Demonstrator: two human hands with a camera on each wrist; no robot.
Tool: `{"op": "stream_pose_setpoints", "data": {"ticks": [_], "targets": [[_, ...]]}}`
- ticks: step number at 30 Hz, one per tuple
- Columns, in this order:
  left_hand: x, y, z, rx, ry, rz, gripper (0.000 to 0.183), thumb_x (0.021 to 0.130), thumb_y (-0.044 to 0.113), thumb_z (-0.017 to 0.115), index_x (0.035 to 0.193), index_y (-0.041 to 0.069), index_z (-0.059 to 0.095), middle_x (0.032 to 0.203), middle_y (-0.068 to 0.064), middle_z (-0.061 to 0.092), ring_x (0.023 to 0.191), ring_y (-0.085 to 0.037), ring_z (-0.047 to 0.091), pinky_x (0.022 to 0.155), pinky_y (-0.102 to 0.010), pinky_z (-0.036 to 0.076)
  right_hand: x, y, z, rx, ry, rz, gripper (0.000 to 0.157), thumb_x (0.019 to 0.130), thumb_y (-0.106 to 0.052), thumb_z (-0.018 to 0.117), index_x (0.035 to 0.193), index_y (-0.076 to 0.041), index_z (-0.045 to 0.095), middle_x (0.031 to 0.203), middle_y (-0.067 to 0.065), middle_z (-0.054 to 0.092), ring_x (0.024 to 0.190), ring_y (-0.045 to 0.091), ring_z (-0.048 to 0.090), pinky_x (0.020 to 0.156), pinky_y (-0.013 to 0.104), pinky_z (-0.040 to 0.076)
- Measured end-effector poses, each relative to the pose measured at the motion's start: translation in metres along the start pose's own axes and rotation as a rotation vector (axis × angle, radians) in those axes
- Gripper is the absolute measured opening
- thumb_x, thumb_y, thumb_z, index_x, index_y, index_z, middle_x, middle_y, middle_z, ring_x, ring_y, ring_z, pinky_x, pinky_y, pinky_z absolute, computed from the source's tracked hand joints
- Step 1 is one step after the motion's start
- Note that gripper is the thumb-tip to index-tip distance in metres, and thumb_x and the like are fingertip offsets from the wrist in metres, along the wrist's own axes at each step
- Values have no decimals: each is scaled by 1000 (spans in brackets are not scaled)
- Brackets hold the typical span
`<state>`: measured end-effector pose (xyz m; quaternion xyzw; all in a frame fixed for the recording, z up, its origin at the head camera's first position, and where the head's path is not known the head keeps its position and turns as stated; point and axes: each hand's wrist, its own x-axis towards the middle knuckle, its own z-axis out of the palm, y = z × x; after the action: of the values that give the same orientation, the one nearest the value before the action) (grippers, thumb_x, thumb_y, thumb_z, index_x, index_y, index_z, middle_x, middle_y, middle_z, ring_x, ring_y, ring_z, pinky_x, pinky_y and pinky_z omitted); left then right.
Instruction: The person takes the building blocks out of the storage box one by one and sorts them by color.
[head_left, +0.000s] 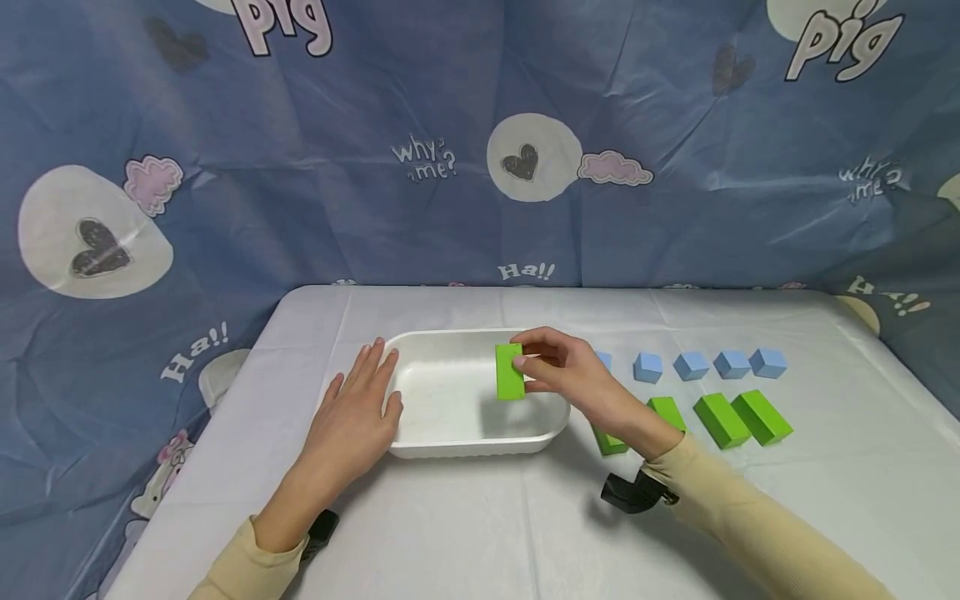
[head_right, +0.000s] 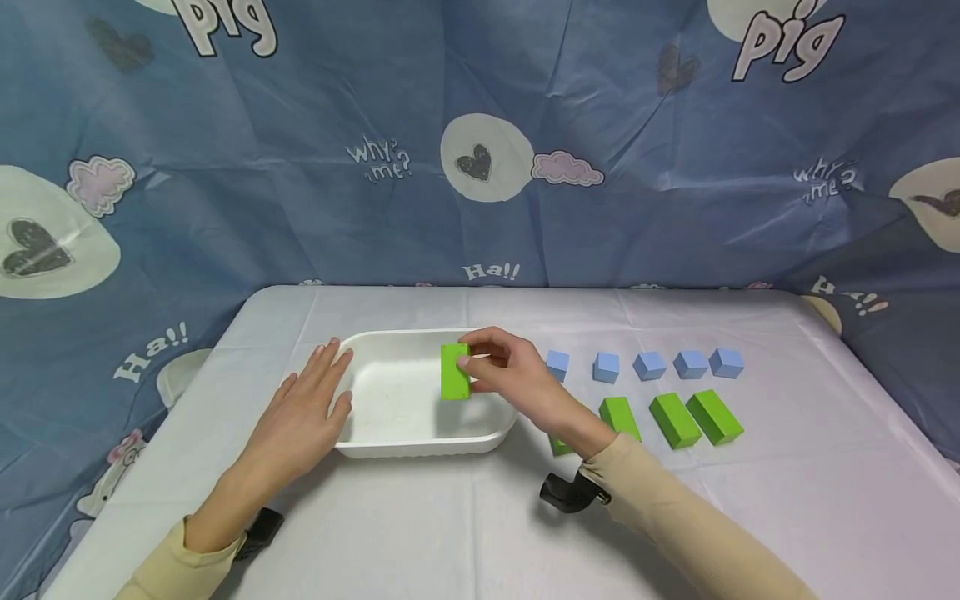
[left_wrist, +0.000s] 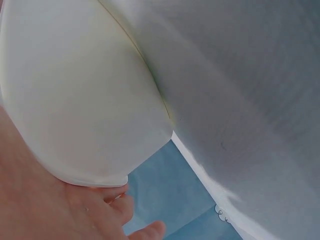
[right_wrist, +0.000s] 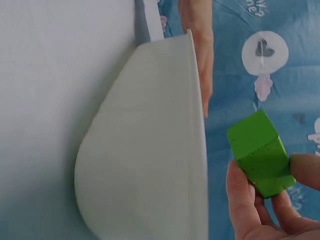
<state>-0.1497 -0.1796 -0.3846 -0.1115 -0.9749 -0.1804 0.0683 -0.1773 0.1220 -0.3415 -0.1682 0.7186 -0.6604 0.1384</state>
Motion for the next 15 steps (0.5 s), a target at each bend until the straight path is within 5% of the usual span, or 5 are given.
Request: {"op": "stream_pose_setpoints", "data": {"ticks": [15], "targets": [[0, 1, 0, -13, 3, 2, 58, 101, 25, 39, 154, 3, 31, 163, -13, 16, 149, -27, 11, 112, -60, 15, -21, -2, -43, -15, 89, 14, 41, 99, -20, 61, 136, -6, 50, 131, 16, 51, 109, 27, 59, 83, 49, 55]]}}
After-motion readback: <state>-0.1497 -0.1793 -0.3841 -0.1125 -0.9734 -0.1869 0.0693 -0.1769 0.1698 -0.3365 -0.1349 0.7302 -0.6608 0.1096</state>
